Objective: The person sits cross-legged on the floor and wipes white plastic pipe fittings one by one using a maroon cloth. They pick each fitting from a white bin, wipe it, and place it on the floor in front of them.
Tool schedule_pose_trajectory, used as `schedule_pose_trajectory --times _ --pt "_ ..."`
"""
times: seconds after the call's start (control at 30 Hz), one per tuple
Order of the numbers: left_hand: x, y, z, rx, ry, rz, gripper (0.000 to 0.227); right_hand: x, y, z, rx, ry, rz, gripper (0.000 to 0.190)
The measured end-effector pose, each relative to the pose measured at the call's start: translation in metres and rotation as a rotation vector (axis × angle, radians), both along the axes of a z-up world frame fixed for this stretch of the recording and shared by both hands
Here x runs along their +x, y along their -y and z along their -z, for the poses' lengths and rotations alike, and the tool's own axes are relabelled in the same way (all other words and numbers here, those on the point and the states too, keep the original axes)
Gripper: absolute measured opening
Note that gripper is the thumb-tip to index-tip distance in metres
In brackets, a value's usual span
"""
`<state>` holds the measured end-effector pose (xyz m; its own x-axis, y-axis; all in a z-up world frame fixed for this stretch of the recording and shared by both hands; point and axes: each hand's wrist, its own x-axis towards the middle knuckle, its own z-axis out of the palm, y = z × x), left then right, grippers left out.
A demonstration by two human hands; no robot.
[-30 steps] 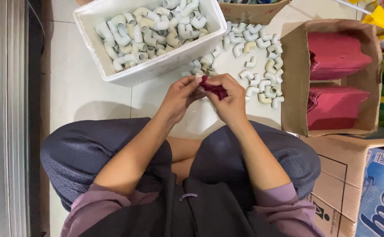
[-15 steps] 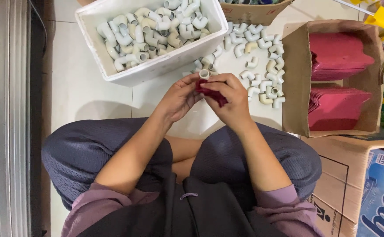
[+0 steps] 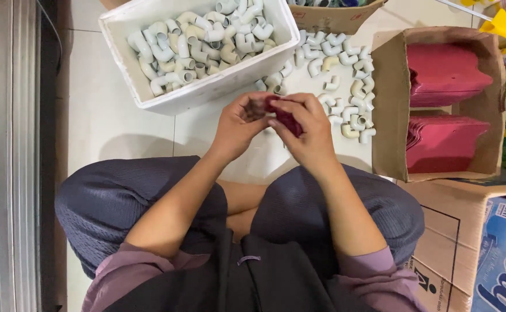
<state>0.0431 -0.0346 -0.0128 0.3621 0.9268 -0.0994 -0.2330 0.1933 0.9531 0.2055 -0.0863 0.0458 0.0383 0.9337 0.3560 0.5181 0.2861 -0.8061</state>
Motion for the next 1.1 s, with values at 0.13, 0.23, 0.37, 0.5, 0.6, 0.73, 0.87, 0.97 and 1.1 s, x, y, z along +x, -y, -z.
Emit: schedule_pose_trajectory --times 0.13,0.23,0.37,0.5,0.6,0.73,0.87,0.97,1.1 --pt "0.000 -0.003 0.002 0.053 -0.117 -0.030 0.038 0.015 -0.005 0.032 -0.042 -0.054 0.051 0.023" --pt "0.000 -0.036 0.005 0.133 -0.225 -0.187 0.032 0.028 -0.010 0.028 -0.154 -0.074 0.244 0.022" --pt "0.000 -0.078 -0.028 0.038 -0.449 -0.342 0.044 0.027 -0.012 -0.004 -0.521 -0.407 0.435 0.021" --pt "0.019 -0.080 -0.030 0.147 -0.631 -0.327 0.033 0.030 -0.014 -0.003 -0.501 -0.482 0.448 0.019" --pt "0.038 -0.060 0.008 0.496 -0.691 -0.234 0.012 0.034 -0.015 -0.001 -0.506 -0.470 0.469 0.020" --pt "0.040 -0.044 0.070 1.315 -0.928 -0.361 0.015 0.039 -0.018 0.035 -0.277 -0.465 0.463 0.017" --pt "0.032 -0.053 0.145 1.293 -1.383 0.025 0.026 0.039 -0.021 0.042 -0.259 -0.459 0.458 0.022" --pt "0.033 -0.043 0.138 1.044 -1.547 0.166 0.054 0.042 -0.021 0.046 -0.248 -0.437 0.454 0.022" --pt "0.039 -0.025 0.127 0.793 -1.620 0.366 0.058 0.041 -0.023 0.045 -0.257 -0.440 0.440 0.021"
